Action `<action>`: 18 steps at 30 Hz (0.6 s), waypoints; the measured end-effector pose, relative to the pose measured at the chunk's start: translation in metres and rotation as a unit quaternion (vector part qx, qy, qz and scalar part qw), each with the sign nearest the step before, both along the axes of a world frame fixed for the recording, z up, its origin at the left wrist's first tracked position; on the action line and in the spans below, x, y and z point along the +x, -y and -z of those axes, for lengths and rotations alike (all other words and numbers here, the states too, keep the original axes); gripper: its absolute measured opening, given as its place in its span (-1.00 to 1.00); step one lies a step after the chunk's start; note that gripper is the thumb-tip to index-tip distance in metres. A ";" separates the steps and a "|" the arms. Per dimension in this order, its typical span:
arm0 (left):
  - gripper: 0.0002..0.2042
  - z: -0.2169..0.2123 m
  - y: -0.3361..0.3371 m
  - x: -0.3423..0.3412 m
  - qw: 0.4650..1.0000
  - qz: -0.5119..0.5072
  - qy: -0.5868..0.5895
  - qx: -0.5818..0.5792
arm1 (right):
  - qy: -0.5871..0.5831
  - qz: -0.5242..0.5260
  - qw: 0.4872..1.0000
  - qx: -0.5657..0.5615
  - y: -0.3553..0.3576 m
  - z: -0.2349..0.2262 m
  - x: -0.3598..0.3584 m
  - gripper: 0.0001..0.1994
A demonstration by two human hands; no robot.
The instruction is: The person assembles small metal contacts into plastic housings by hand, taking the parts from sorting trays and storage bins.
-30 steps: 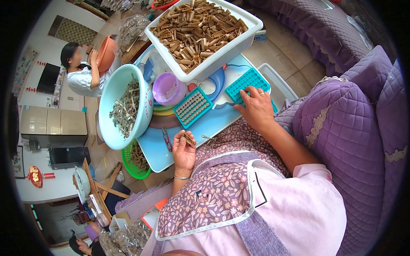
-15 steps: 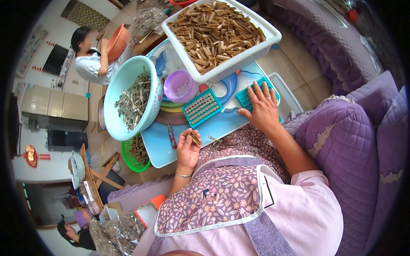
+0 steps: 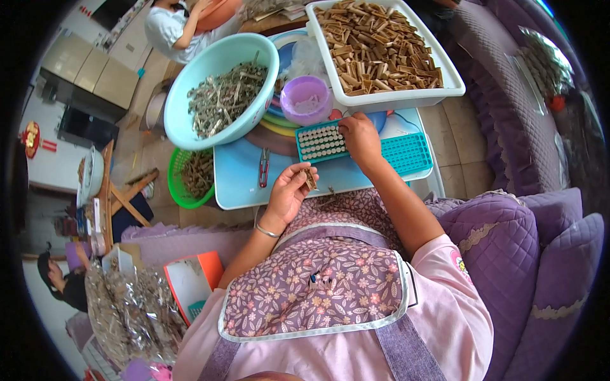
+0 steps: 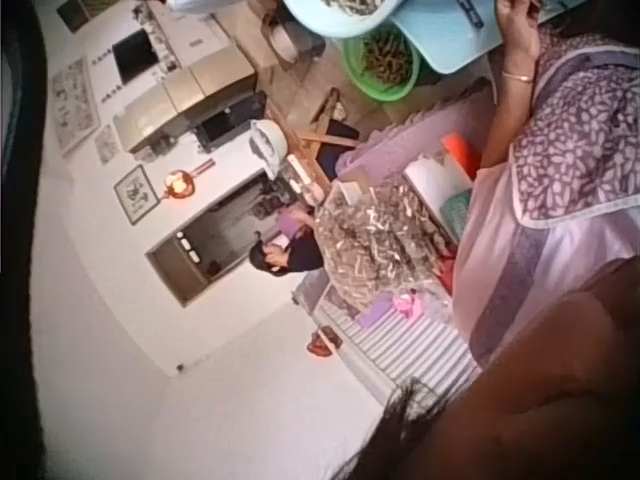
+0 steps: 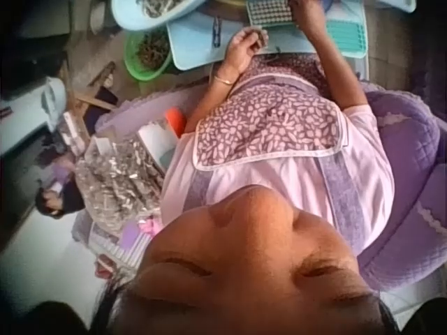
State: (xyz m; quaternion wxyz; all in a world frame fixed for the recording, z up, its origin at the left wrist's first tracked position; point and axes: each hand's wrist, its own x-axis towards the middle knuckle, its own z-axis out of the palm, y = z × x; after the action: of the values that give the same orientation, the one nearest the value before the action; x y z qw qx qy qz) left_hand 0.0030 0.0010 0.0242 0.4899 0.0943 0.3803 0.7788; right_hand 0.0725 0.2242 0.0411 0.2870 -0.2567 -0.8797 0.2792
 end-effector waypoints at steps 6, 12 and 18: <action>-0.79 0.000 -0.005 -0.002 1.000 -0.010 0.014 0.006 | 0.041 0.011 0.999 0.000 -0.006 0.003 -0.007 -0.89; -0.76 0.002 -0.005 0.001 1.000 -0.007 0.016 0.000 | -0.044 -0.029 0.998 0.029 0.015 -0.017 0.004 -0.92; -0.74 -0.001 -0.004 0.000 1.000 0.014 -0.001 -0.011 | -0.044 -0.167 0.979 -0.110 0.061 -0.031 0.035 -0.86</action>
State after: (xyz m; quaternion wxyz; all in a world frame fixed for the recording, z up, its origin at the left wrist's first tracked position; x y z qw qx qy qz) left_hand 0.0031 0.0047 0.0248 0.5013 0.0953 0.3880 0.7675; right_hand 0.1073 0.1634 0.0718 0.2444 -0.1236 -0.8609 0.4288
